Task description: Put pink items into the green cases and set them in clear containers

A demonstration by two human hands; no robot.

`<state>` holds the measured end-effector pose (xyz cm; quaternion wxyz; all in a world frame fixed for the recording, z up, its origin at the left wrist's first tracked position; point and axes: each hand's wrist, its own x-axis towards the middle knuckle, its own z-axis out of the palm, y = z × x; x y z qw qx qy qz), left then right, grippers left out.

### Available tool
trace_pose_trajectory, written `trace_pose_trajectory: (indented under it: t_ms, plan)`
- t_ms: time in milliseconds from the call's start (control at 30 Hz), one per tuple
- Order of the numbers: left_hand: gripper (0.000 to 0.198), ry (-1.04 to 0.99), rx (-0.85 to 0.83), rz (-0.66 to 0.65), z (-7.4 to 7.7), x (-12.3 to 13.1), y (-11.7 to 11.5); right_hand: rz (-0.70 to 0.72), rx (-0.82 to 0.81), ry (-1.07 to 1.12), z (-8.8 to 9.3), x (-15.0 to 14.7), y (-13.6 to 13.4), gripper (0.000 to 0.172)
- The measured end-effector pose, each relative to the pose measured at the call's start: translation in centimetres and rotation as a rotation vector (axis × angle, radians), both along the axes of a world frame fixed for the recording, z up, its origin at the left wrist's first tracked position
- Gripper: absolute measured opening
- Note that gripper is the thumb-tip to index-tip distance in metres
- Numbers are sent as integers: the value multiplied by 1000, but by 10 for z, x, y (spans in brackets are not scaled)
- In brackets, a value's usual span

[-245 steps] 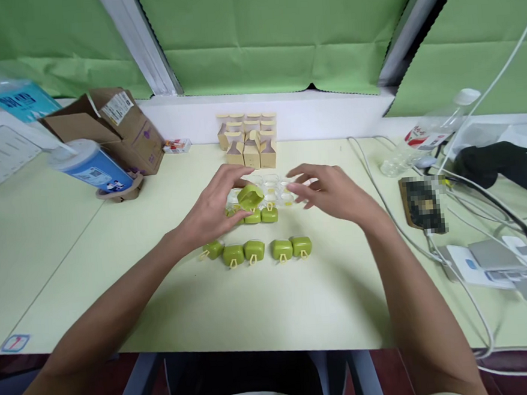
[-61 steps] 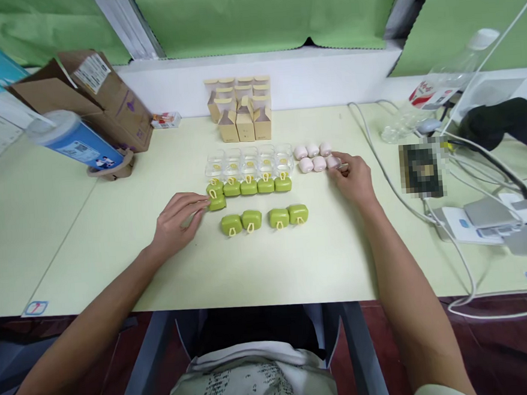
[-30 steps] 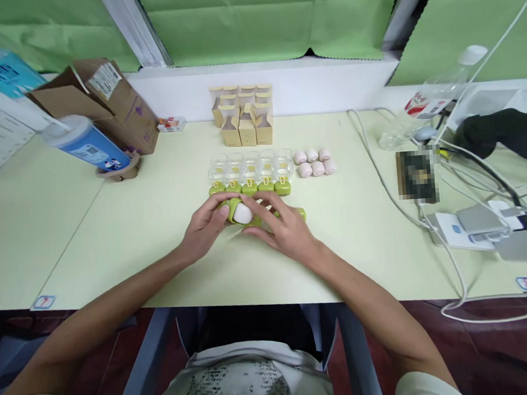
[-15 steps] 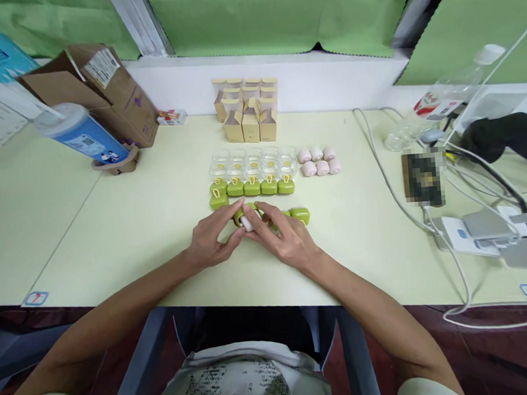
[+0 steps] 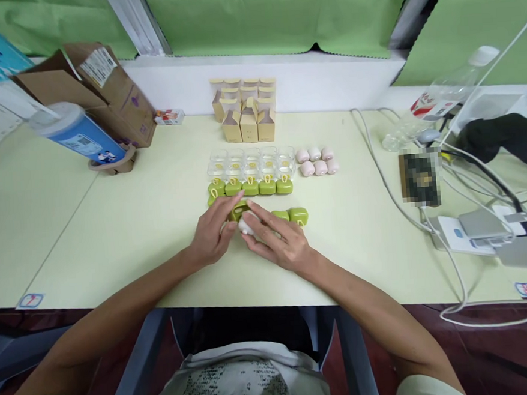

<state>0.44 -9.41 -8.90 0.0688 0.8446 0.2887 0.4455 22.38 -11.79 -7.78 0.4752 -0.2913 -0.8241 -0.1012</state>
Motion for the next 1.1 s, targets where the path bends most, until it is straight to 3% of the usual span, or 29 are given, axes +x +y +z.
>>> trace_pose_trajectory:
  t_ms: [100, 167, 267, 367, 500, 633, 867, 1100]
  plan:
    - [51, -175, -182, -46, -2, -7, 8, 128, -91, 31, 4, 3, 2, 69]
    - [48, -245, -217, -49, -2, -13, 14, 131, -90, 80, 9, 9, 7, 60]
    - [46, -149, -103, 17, 4, -24, 22, -40, -135, 165, 15, 32, 23, 44]
    - [54, 14, -24, 47, 11, -36, 29, -245, -310, 210, 12, 67, 47, 31]
    - [60, 109, -40, -30, 11, -44, 34, -379, -521, 102, -2, 106, 72, 33]
    - [53, 246, -17, -82, 2, -43, 37, -514, -653, -83, -10, 116, 77, 36]
    - [53, 345, 37, -17, -4, -39, 39, -453, -661, -134, -17, 117, 81, 40]
    - [48, 369, 38, 36, -10, -41, 40, -579, -604, -226, -6, 112, 72, 49]
